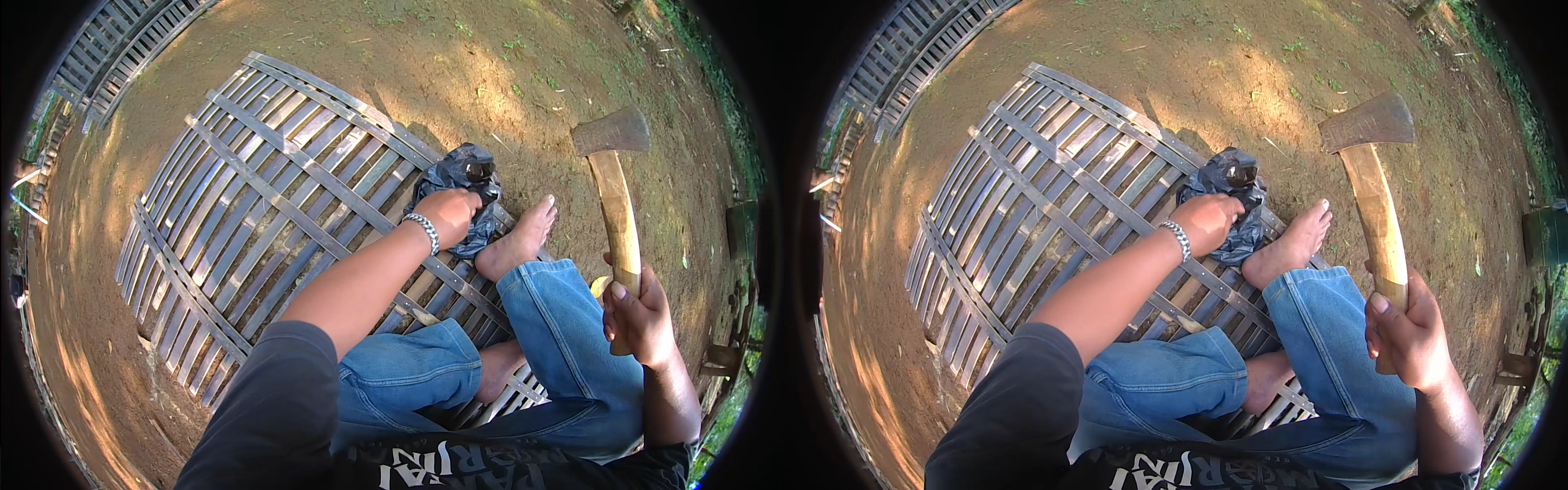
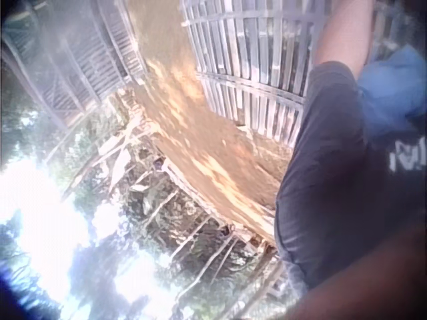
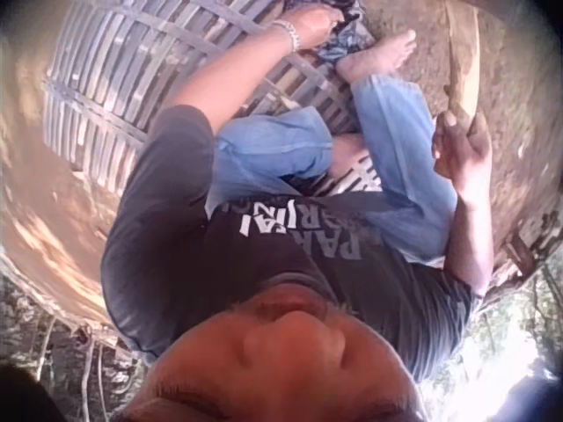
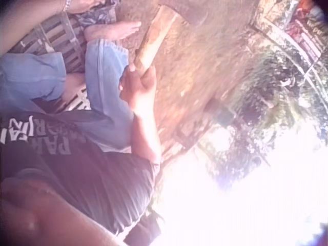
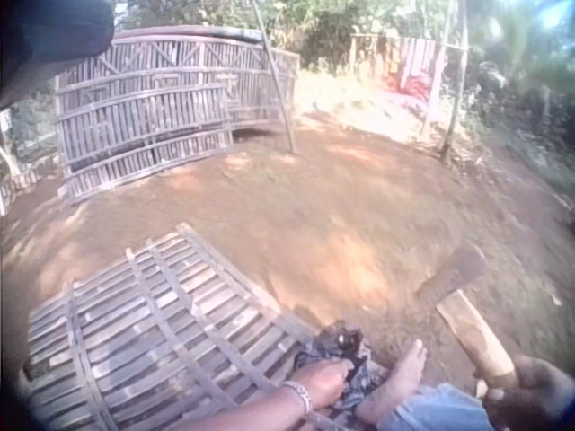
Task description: The person hammers nails into a curved wooden slat structure using a hammer. They retrieve nails from a black plastic bag and secure the slats in place, moving along the structure as they work.
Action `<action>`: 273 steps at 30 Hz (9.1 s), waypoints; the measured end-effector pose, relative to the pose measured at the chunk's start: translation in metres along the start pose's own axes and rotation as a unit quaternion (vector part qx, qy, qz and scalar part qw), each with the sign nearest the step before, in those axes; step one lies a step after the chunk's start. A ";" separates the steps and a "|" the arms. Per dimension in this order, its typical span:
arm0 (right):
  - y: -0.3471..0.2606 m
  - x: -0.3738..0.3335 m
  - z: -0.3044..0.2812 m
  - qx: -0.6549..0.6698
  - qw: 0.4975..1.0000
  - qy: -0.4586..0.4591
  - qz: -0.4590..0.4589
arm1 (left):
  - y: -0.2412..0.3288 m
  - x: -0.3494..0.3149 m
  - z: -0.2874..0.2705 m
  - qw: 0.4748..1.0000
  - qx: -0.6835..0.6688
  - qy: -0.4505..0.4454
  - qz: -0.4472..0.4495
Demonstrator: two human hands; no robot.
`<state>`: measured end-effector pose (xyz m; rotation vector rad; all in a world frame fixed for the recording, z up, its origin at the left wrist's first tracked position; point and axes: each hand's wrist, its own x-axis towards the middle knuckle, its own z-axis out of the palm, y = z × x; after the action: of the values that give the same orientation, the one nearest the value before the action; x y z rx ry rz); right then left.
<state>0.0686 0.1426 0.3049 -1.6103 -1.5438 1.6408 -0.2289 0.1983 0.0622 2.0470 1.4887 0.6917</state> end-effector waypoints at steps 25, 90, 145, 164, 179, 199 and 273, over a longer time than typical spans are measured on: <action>-0.002 0.023 0.032 -0.015 0.995 0.078 -0.058 | 0.039 0.009 -0.054 0.821 -0.439 0.354 -0.086; 0.056 0.070 0.093 -0.025 0.994 -0.094 -0.040 | -0.027 -0.046 0.015 0.947 -0.070 0.246 -0.194; 0.093 0.144 0.253 0.468 0.883 0.037 0.004 | 0.005 -0.113 -0.016 0.637 -0.726 0.206 -0.157; 0.128 0.140 0.218 0.169 0.980 0.092 -0.039 | -0.069 -0.118 -0.008 0.876 -0.248 0.264 -0.320; 0.150 0.122 0.225 0.008 1.000 -0.012 0.008 | -0.061 -0.118 0.010 0.933 0.019 0.270 -0.237; 0.159 0.094 0.192 -0.277 0.955 -0.043 -0.096 | -0.062 -0.116 0.013 0.929 0.031 0.265 -0.254; 0.160 0.109 0.191 -0.305 0.939 -0.022 -0.159 | -0.144 -0.038 -0.027 0.923 0.255 0.162 -0.237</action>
<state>-0.0618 0.1002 0.0700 -1.4736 -2.3538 1.0852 -0.3572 0.2034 -0.0178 1.8362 2.4639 0.4884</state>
